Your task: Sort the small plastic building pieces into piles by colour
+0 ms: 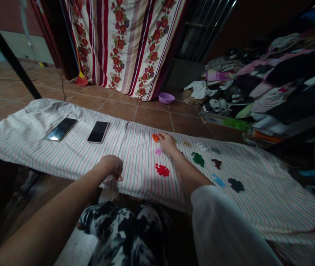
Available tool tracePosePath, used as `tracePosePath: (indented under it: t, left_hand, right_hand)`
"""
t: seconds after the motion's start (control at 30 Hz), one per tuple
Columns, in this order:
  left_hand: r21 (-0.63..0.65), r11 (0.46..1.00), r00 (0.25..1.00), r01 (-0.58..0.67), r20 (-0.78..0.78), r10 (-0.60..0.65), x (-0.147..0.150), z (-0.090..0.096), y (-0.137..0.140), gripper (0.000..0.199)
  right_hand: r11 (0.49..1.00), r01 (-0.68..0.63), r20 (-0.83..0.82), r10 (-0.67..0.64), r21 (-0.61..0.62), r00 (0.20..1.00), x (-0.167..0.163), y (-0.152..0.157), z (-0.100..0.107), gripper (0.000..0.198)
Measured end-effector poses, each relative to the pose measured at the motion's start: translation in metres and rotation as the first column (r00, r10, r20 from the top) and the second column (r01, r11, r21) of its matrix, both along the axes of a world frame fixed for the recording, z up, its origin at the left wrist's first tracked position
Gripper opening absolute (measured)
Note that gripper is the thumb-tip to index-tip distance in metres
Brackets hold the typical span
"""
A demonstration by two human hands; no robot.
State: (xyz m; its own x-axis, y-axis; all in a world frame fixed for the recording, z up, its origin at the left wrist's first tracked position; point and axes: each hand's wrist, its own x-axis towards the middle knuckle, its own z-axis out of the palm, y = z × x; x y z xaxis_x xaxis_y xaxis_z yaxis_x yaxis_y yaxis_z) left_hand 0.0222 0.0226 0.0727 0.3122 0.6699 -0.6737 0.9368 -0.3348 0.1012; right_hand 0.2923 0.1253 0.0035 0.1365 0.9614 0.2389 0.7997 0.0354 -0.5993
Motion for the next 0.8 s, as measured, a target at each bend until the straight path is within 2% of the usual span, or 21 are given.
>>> tracePosePath:
  t: [0.2, 0.4, 0.5, 0.57, 0.63, 0.67, 0.73, 0.8]
  left_hand:
    - [0.051, 0.999, 1.0, 0.006, 0.02, -0.007, -0.002, 0.007, -0.01, 0.029]
    - [0.182, 0.981, 0.997, -0.065, 0.043, 0.059, -0.006, 0.001, -0.026, 0.032]
    - [0.281, 0.951, 0.991, -0.125, 0.082, 0.106, -0.008, -0.002, -0.044, 0.035]
    - [0.365, 0.921, 0.989, -0.134, 0.1, 0.105, -0.011, -0.003, -0.062, 0.033]
    - [0.439, 0.886, 0.987, -0.148, 0.127, 0.102, -0.013, -0.004, -0.083, 0.034]
    - [0.468, 0.865, 0.981, -0.179, 0.157, 0.118, -0.012, -0.004, -0.095, 0.034]
    - [0.453, 0.825, 0.928, -0.339, 0.304, 0.215, -0.007, -0.002, -0.12, 0.037]
    - [0.291, 0.805, 0.793, -0.518, 0.517, 0.323, 0.007, 0.003, -0.146, 0.043]
  right_hand:
    - [0.999, -0.023, 0.013, 0.023, 0.029, 1.0, 0.003, -0.026, 0.017, 0.033]
    - [0.994, -0.106, 0.02, 0.106, 0.014, 0.994, 0.001, -0.094, 0.038, 0.03]
    - [0.993, -0.116, -0.069, 0.114, -0.027, 0.991, -0.003, -0.132, 0.049, 0.026]
    - [0.994, -0.101, -0.224, 0.09, -0.037, 0.97, -0.008, -0.158, 0.059, 0.021]
    - [0.995, -0.075, -0.462, 0.035, -0.069, 0.886, -0.016, -0.187, 0.071, 0.016]
    - [0.991, -0.088, -0.6, 0.01, -0.101, 0.8, -0.021, -0.204, 0.078, 0.015]
    - [0.976, -0.171, -0.845, -0.02, -0.132, 0.535, -0.034, -0.238, 0.092, 0.021]
    - [0.949, -0.297, -0.96, -0.02, -0.107, 0.281, -0.05, -0.272, 0.106, 0.025]
